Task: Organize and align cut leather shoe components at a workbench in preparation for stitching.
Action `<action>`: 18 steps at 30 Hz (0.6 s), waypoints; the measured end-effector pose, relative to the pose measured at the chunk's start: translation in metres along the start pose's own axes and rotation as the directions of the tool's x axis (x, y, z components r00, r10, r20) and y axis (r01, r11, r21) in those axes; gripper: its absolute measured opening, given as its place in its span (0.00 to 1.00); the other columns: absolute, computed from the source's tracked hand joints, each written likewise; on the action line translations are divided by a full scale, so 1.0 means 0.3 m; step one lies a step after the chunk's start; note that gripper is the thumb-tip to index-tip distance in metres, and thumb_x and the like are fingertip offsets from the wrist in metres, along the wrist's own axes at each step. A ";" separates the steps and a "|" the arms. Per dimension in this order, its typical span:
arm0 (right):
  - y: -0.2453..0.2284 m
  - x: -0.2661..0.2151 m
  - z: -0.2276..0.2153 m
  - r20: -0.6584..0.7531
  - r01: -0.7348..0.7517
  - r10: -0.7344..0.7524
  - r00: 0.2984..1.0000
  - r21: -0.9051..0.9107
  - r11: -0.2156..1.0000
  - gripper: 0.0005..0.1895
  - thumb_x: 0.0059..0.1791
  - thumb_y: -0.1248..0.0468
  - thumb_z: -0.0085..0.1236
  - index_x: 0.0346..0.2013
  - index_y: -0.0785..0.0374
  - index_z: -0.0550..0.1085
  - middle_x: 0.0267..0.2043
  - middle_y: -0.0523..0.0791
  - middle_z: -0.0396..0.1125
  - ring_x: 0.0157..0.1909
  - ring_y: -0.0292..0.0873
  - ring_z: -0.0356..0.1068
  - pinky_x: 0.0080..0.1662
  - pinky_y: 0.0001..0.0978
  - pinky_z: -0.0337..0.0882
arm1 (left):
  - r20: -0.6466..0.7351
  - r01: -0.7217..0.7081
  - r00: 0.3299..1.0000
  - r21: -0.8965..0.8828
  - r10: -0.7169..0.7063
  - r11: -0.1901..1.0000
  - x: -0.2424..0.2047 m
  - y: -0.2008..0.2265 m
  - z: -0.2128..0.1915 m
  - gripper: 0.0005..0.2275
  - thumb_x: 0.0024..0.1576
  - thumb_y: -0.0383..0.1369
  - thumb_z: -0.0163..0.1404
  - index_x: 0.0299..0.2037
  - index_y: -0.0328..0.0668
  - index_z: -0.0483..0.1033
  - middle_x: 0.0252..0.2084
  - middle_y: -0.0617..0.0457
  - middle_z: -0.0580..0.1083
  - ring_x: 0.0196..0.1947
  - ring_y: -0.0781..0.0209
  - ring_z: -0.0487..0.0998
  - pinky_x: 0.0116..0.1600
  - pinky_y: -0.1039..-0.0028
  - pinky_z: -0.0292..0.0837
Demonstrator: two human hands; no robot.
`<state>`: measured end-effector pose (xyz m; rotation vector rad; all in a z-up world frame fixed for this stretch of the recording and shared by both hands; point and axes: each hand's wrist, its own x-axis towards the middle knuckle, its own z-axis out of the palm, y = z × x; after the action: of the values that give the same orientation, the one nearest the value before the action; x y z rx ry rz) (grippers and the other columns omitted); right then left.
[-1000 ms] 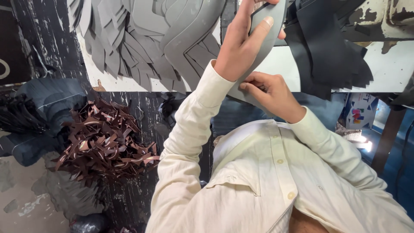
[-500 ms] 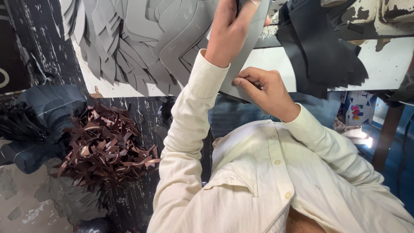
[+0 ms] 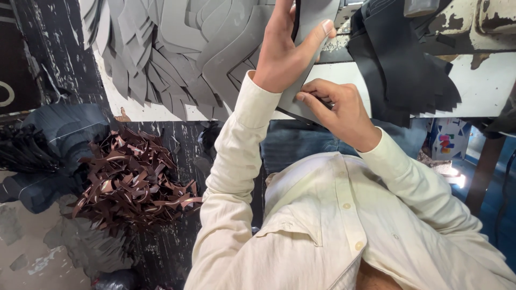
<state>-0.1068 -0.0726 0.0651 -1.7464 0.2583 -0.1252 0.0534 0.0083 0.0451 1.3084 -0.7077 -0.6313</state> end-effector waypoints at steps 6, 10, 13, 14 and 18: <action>-0.050 0.023 -0.060 0.006 -0.061 0.061 0.998 -0.024 0.998 0.07 0.56 0.68 0.58 0.43 0.72 0.77 0.25 0.44 0.67 0.26 0.30 0.60 0.29 0.26 0.62 | -0.095 -0.027 0.995 0.081 0.035 0.996 0.011 -0.001 0.017 0.20 0.62 0.24 0.58 0.60 0.37 0.63 0.50 0.51 0.73 0.44 0.59 0.78 0.47 0.69 0.73; -0.055 0.020 -0.104 0.050 -0.013 0.016 0.999 -0.072 0.997 0.06 0.56 0.68 0.58 0.41 0.72 0.76 0.27 0.45 0.67 0.26 0.31 0.61 0.30 0.26 0.62 | -0.032 -0.178 0.982 0.180 0.186 0.967 -0.019 -0.004 0.030 0.22 0.66 0.24 0.58 0.65 0.40 0.60 0.53 0.52 0.74 0.44 0.61 0.79 0.55 0.72 0.75; -0.069 0.030 -0.126 0.075 -0.006 0.011 0.997 -0.072 0.997 0.07 0.56 0.68 0.57 0.43 0.71 0.77 0.29 0.45 0.71 0.27 0.31 0.63 0.31 0.26 0.64 | -0.066 -0.082 0.994 0.110 0.090 0.990 -0.019 0.008 0.045 0.22 0.67 0.23 0.56 0.67 0.39 0.59 0.55 0.52 0.73 0.38 0.66 0.81 0.50 0.75 0.78; -0.068 0.030 -0.133 0.079 0.020 -0.011 0.997 -0.111 0.994 0.07 0.55 0.68 0.57 0.43 0.71 0.77 0.31 0.46 0.72 0.27 0.32 0.64 0.31 0.26 0.65 | -0.078 -0.091 0.992 0.102 0.099 0.991 -0.014 0.007 0.049 0.21 0.67 0.22 0.55 0.66 0.38 0.60 0.56 0.51 0.73 0.38 0.65 0.80 0.50 0.74 0.78; -0.055 0.034 -0.164 0.062 0.095 -0.086 0.994 -0.149 0.984 0.07 0.56 0.68 0.58 0.45 0.70 0.77 0.34 0.47 0.73 0.30 0.33 0.68 0.35 0.26 0.68 | -0.147 0.002 0.989 0.039 0.004 0.999 0.021 0.030 0.076 0.18 0.65 0.23 0.55 0.61 0.35 0.63 0.50 0.49 0.75 0.37 0.64 0.78 0.48 0.73 0.77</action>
<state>-0.1063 -0.1192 0.0901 -1.9110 0.1506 -0.1255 0.0400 -0.0094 0.0574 1.3756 -0.6025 -0.5162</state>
